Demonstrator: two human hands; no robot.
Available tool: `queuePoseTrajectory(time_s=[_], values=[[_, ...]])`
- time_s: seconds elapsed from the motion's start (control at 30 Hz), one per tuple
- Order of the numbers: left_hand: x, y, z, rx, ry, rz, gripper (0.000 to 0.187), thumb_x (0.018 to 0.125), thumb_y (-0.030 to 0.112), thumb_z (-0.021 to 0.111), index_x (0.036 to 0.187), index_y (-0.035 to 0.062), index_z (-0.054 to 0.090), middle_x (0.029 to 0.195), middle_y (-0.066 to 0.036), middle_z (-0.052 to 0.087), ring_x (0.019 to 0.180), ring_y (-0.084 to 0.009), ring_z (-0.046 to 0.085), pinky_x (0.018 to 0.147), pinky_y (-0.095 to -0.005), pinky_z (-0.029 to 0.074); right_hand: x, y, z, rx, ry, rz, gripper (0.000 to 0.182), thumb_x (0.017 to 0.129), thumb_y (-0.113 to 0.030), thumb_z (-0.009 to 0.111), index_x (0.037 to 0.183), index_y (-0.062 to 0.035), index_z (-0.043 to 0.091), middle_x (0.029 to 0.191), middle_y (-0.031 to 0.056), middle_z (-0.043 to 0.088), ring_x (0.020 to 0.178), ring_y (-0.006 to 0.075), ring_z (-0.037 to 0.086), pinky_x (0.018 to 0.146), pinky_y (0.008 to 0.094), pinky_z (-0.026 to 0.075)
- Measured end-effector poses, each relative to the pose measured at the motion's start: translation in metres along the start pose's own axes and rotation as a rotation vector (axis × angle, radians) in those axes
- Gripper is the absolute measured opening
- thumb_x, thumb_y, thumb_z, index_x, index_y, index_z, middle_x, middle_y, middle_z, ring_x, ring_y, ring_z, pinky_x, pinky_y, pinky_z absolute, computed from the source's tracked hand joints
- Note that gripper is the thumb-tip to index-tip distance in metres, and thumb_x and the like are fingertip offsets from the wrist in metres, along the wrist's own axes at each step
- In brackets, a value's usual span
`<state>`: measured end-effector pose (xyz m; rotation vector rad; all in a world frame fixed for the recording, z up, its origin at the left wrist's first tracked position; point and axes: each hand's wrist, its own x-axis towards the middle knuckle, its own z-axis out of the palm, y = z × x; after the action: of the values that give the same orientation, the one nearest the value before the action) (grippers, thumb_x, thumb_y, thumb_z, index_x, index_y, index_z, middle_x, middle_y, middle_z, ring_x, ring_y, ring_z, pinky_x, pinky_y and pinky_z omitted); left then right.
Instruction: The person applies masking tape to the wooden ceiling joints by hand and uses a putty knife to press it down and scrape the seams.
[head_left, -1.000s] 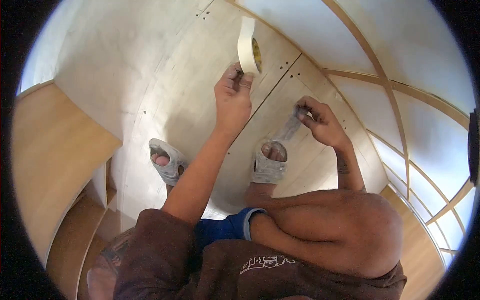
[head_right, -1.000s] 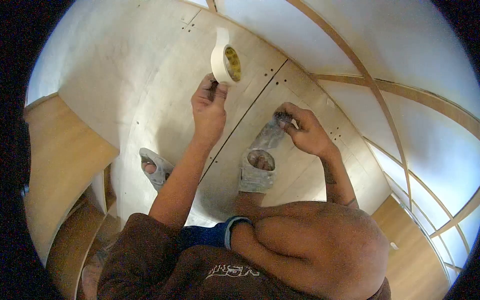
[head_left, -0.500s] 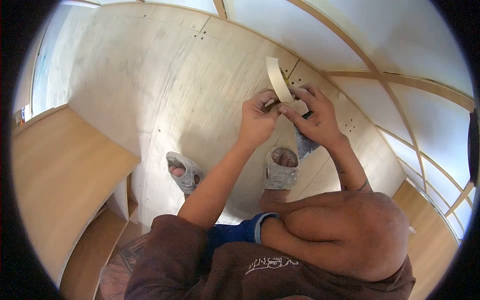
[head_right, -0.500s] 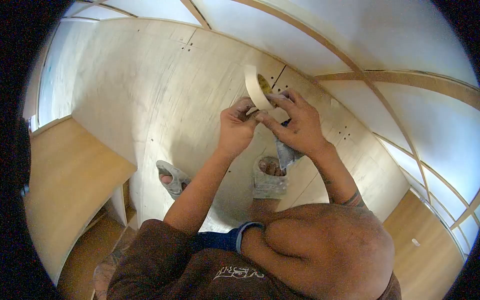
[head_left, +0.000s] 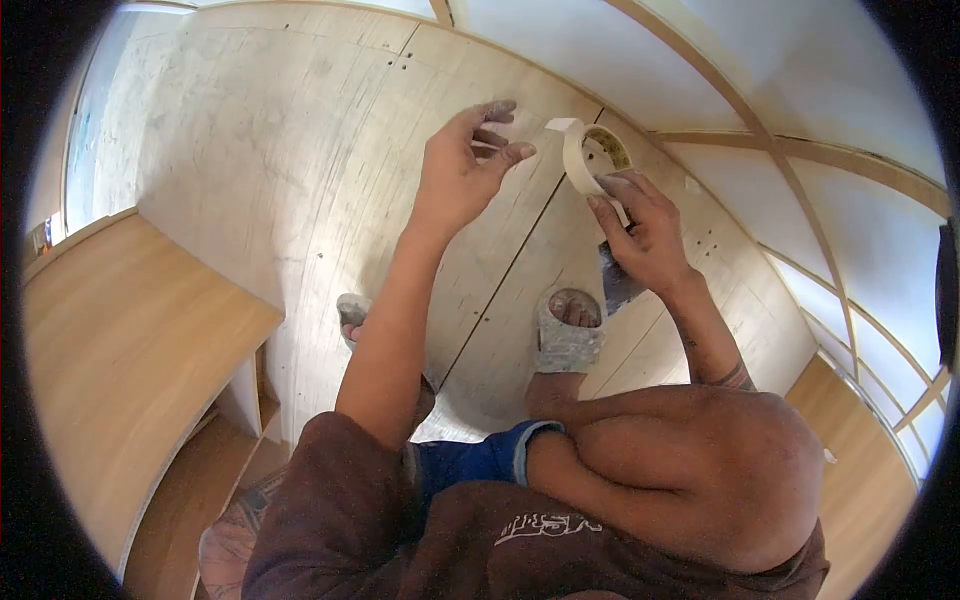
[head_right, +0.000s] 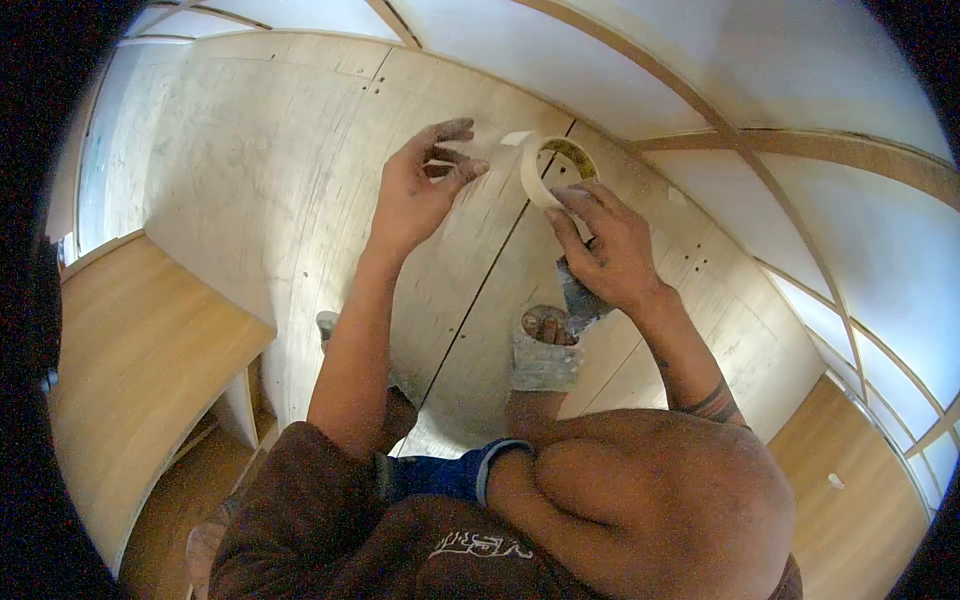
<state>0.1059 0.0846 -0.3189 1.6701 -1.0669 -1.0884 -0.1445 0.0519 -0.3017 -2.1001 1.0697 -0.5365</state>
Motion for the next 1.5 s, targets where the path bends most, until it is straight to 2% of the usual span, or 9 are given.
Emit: queuePoseTrajectory(time_s=[0.23,0.73,0.87,0.93,1.27,1.33,1.4,1.47,1.5], values=[[0.013,0.002,0.007,0.139,-0.001,0.324,0.038,0.086,0.004,0.081,0.123,0.0021,0.070,0.119,-0.012,0.073,0.091,-0.0197,0.071,0.079,-0.0323,0.060,0.004,-0.008,-0.003,-0.105,-0.077,-0.057,0.021,0.092,-0.009,0.072,0.112,-0.0007,0.072,0.108,0.0159,0.071,0.090,0.0335,0.073,0.075,0.0387,0.059],[0.024,-0.010,0.013,0.368,0.309,0.394,0.012,0.082,-0.006,0.072,0.090,0.0022,0.068,0.091,-0.012,0.071,0.082,-0.0276,0.065,0.075,-0.0381,0.053,0.007,-0.019,0.000,-0.254,-0.196,0.009,0.021,0.096,-0.024,0.070,0.107,-0.0055,0.070,0.102,0.0136,0.073,0.077,0.0334,0.072,0.065,0.0410,0.056],[0.031,-0.018,0.016,0.475,0.336,0.413,0.016,0.078,-0.009,0.069,0.088,0.0043,0.068,0.091,-0.010,0.071,0.086,-0.0314,0.060,0.080,-0.0427,0.049,0.008,-0.022,0.005,-0.330,-0.161,-0.035,0.022,0.097,-0.026,0.069,0.106,-0.0055,0.071,0.097,0.0145,0.074,0.076,0.0351,0.072,0.066,0.0427,0.056],[0.037,-0.020,0.018,0.492,0.462,0.476,0.019,0.076,-0.009,0.065,0.087,0.0058,0.069,0.090,-0.009,0.072,0.089,-0.0327,0.058,0.082,-0.0451,0.046,0.009,-0.026,0.005,-0.390,-0.172,0.061,0.031,0.101,-0.037,0.061,0.106,-0.0079,0.070,0.093,0.0157,0.073,0.076,0.0370,0.072,0.066,0.0474,0.057],[0.089,-0.040,-0.012,0.332,0.689,0.344,0.016,0.076,-0.005,0.064,0.086,0.0059,0.069,0.087,-0.014,0.071,0.085,-0.0340,0.058,0.077,-0.0472,0.045,-0.022,0.007,-0.019,-0.533,-0.203,0.120,0.038,0.097,-0.046,0.066,0.101,-0.0087,0.072,0.088,0.0148,0.075,0.073,0.0343,0.073,0.063,0.0432,0.057],[0.093,-0.042,-0.016,0.551,0.602,0.431,0.016,0.075,-0.004,0.066,0.086,0.0062,0.069,0.084,-0.016,0.069,0.084,-0.0349,0.060,0.075,-0.0479,0.046,-0.035,0.019,-0.019,-0.471,-0.122,0.090,0.034,0.096,-0.042,0.069,0.100,-0.0091,0.074,0.089,0.0149,0.075,0.072,0.0332,0.073,0.063,0.0423,0.058],[0.107,-0.054,-0.021,0.654,0.643,0.389,0.011,0.083,0.001,0.066,0.092,0.0050,0.071,0.086,-0.014,0.071,0.084,-0.0301,0.064,0.076,-0.0431,0.050,-0.040,0.023,-0.023,-0.512,-0.096,0.099,0.032,0.096,-0.040,0.071,0.098,-0.0087,0.075,0.088,0.0148,0.075,0.071,0.0326,0.073,0.063,0.0417,0.058],[0.123,-0.069,-0.018,0.204,0.835,0.362,0.014,0.082,-0.011,0.069,0.093,-0.0030,0.071,0.083,-0.013,0.069,0.083,-0.0205,0.068,0.067,-0.0320,0.056,-0.041,0.024,-0.025,-0.558,-0.083,0.099,0.030,0.096,-0.038,0.072,0.097,-0.0084,0.076,0.088,0.0147,0.075,0.069,0.0321,0.073,0.063,0.0412,0.058],[0.123,-0.068,-0.018,0.206,0.854,0.345,0.014,0.082,-0.011,0.069,0.093,-0.0030,0.071,0.083,-0.013,0.069,0.083,-0.0205,0.068,0.067,-0.0320,0.056,-0.040,0.025,-0.024,-0.557,-0.061,0.133,0.030,0.096,-0.038,0.072,0.095,-0.0080,0.076,0.087,0.0147,0.075,0.068,0.0322,0.073,0.063,0.0411,0.057]])
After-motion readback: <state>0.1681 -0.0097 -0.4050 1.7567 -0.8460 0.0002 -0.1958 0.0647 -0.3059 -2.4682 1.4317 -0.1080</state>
